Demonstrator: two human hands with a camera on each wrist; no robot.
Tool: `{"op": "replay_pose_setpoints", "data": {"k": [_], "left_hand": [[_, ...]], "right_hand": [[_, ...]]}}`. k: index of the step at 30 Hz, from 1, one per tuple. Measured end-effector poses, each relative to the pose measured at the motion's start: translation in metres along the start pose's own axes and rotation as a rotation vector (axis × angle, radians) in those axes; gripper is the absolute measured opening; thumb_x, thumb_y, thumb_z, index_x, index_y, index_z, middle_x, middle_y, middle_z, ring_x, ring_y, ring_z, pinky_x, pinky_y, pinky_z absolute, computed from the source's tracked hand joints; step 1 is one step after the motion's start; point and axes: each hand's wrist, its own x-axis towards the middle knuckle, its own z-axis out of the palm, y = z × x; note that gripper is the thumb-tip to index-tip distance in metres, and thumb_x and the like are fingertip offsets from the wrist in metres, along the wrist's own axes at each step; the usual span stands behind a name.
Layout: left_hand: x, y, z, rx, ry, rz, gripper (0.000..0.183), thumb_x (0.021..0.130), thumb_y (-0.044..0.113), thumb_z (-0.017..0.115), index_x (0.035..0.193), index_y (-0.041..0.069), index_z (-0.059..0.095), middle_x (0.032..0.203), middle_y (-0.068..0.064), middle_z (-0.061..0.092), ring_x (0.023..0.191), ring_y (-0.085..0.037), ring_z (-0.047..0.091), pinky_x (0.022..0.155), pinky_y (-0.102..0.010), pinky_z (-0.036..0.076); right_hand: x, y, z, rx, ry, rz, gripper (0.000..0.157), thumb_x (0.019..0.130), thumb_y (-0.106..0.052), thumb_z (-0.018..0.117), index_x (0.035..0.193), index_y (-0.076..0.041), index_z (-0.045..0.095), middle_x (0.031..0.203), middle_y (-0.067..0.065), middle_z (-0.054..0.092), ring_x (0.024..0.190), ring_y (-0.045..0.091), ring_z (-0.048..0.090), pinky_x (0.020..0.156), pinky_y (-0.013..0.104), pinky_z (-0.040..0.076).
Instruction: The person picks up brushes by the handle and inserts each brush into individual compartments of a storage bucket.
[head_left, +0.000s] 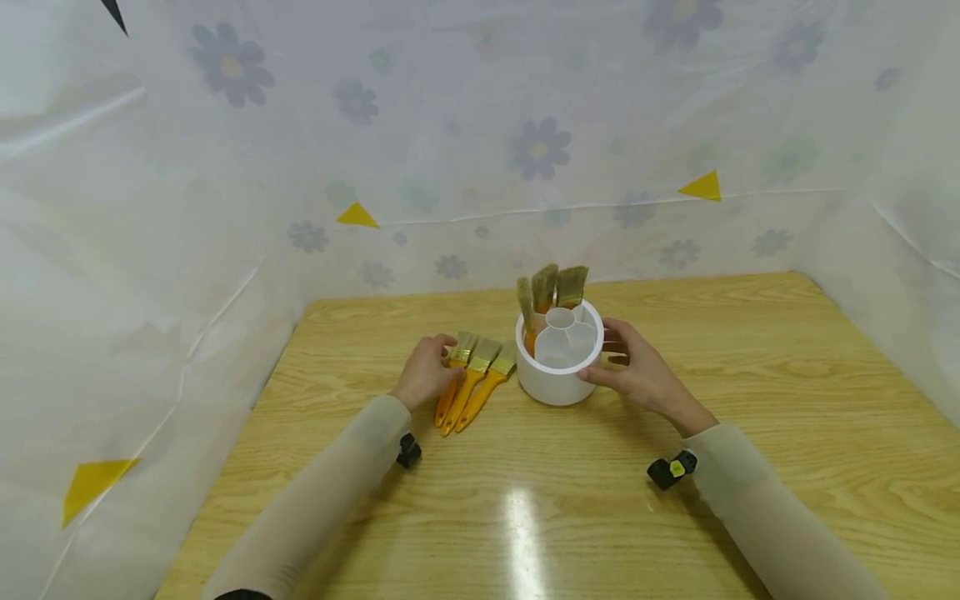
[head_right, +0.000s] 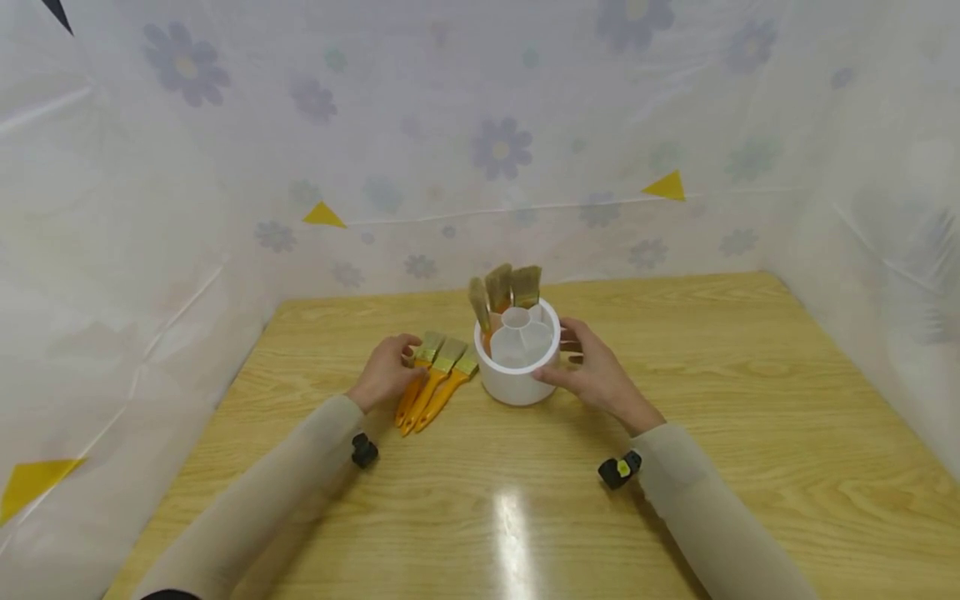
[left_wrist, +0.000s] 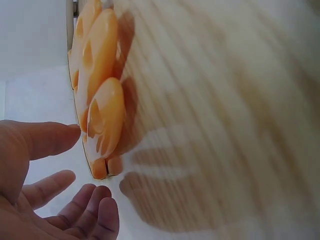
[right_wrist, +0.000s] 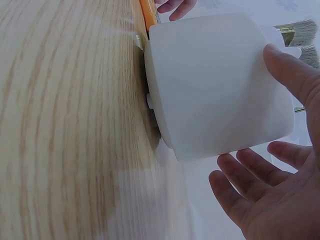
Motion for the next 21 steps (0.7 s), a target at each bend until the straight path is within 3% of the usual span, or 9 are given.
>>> {"op": "replay_pose_setpoints", "data": {"k": [21], "left_hand": [[0.0043, -0.0026, 0.0014, 0.057, -0.026, 0.023, 0.05, 0.086, 0.014, 0.07, 0.132, 0.003, 0.053, 0.117, -0.018, 0.053, 0.102, -0.03, 0.055, 0.084, -0.044, 0.049]], "right_hand": [[0.0011, 0.0027, -0.0004, 0.002, -0.003, -0.003, 0.087, 0.079, -0.041, 0.077, 0.147, -0.014, 0.031, 0.136, 0.011, 0.045, 0.121, 0.034, 0.047, 0.098, 0.056, 0.039]]}}
